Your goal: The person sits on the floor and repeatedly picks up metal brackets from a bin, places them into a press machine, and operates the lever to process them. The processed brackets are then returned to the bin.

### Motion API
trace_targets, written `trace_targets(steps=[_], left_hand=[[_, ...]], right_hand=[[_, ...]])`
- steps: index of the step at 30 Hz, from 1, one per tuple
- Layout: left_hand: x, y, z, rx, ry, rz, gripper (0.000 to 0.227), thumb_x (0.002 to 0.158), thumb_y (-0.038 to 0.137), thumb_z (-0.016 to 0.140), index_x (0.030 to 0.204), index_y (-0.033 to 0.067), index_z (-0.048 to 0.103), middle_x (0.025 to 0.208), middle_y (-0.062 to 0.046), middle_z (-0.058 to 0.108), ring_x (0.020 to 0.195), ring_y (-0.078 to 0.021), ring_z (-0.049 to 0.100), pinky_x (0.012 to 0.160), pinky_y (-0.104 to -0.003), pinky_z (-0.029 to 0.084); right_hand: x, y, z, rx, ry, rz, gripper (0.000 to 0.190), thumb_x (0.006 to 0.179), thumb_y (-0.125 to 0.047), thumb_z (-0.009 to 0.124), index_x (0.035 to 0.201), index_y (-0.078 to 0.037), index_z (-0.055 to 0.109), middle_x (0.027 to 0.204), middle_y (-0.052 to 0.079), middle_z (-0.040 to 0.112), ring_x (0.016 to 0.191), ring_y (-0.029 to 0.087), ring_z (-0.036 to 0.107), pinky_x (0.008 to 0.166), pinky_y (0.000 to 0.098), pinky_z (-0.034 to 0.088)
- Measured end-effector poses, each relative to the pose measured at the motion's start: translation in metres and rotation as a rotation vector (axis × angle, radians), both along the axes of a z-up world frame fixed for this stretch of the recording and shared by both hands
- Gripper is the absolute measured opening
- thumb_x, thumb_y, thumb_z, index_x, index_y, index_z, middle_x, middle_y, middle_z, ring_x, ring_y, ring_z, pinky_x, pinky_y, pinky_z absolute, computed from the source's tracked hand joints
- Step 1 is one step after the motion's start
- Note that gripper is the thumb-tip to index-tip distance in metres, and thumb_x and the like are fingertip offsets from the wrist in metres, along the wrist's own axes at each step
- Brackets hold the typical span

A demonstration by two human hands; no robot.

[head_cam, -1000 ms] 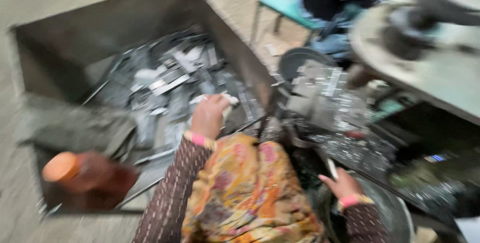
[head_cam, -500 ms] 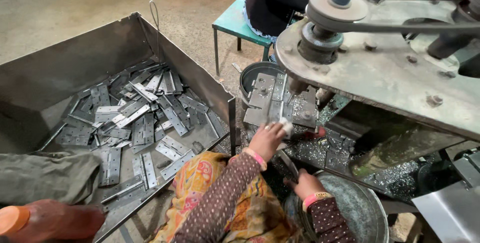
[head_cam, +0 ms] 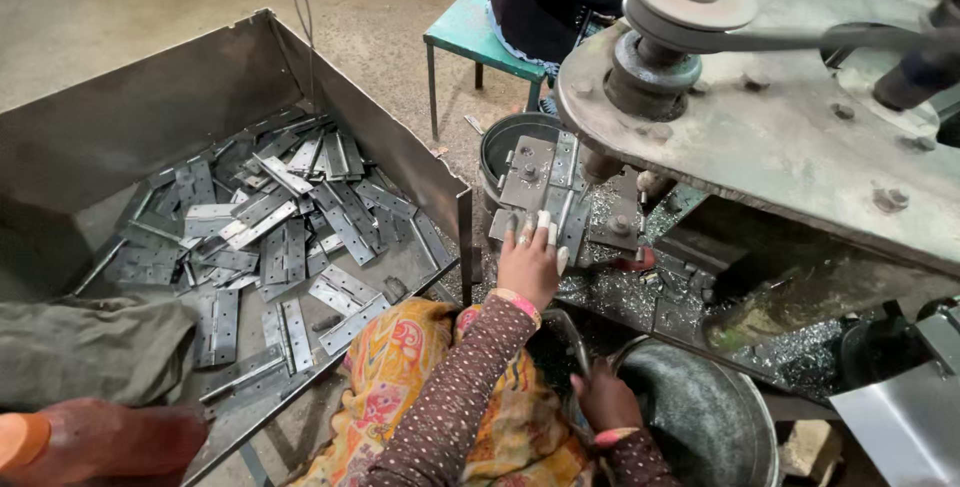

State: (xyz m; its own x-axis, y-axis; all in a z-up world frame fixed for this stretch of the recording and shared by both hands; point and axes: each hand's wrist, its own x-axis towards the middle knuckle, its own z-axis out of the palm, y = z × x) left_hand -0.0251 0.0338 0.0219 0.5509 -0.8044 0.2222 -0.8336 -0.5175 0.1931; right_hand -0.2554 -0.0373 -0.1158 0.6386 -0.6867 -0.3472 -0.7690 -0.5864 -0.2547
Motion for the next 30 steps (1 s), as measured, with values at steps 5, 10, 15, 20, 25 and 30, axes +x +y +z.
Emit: trace_targets(steps=[5,10,15,20,25,30], left_hand=[[-0.002,0.0,-0.013,-0.071,-0.021,-0.002,0.028,0.097,0.013,0.054,0.116,0.0022,0.072,0.14,-0.018,0.059,0.138,-0.0336,0.052,0.124,-0.056,0.026],[0.007,-0.026,-0.028,-0.116,-0.149,0.016,0.031,0.086,0.02,0.054,0.103,0.0084,0.077,0.138,-0.028,0.057,0.133,-0.047,0.048,0.11,-0.063,0.028],[0.019,-0.055,-0.043,-0.054,-0.264,0.086,0.039,0.098,0.024,0.051,0.112,-0.0047,0.073,0.142,-0.032,0.053,0.14,-0.0469,0.044,0.119,-0.058,0.028],[0.015,-0.032,-0.035,0.059,-0.068,-0.001,0.042,0.102,0.028,0.047,0.12,-0.0024,0.07,0.146,-0.032,0.049,0.143,-0.047,0.04,0.122,-0.059,0.024],[0.025,-0.048,-0.038,-0.219,-0.319,0.079,0.056,0.089,0.025,0.049,0.136,-0.0024,0.065,0.142,-0.027,0.053,0.135,-0.0423,0.045,0.116,-0.056,0.025],[0.034,-0.07,-0.038,0.065,0.035,0.041,0.037,0.104,0.021,0.047,0.126,0.0016,0.069,0.151,-0.021,0.052,0.143,-0.0361,0.047,0.126,-0.056,0.025]], right_hand=[[0.0,-0.011,-0.018,-0.001,-0.156,0.034,0.053,0.084,-0.047,0.074,0.113,-0.005,0.057,0.097,0.026,0.072,0.095,0.046,0.069,0.081,0.0549,0.055],[0.042,-0.051,0.032,0.079,0.144,0.05,0.075,0.08,-0.063,0.079,0.118,-0.005,0.053,0.106,0.021,0.07,0.1,0.039,0.071,0.088,0.0505,0.055],[0.015,-0.021,0.02,0.062,0.074,0.046,0.061,0.087,-0.053,0.072,0.117,-0.003,0.056,0.099,0.024,0.073,0.094,0.042,0.073,0.082,0.0517,0.058],[0.0,-0.008,-0.01,0.032,-0.139,0.028,0.053,0.084,-0.049,0.074,0.11,-0.004,0.063,0.099,0.026,0.073,0.097,0.045,0.07,0.082,0.0526,0.057],[0.029,-0.049,0.021,0.046,0.021,0.172,0.073,0.08,-0.059,0.076,0.115,0.001,0.056,0.102,0.026,0.07,0.097,0.044,0.072,0.082,0.0522,0.057],[0.018,-0.043,0.02,0.165,0.122,0.163,0.078,0.087,-0.068,0.067,0.124,-0.001,0.05,0.103,0.023,0.068,0.095,0.038,0.073,0.081,0.0496,0.059]])
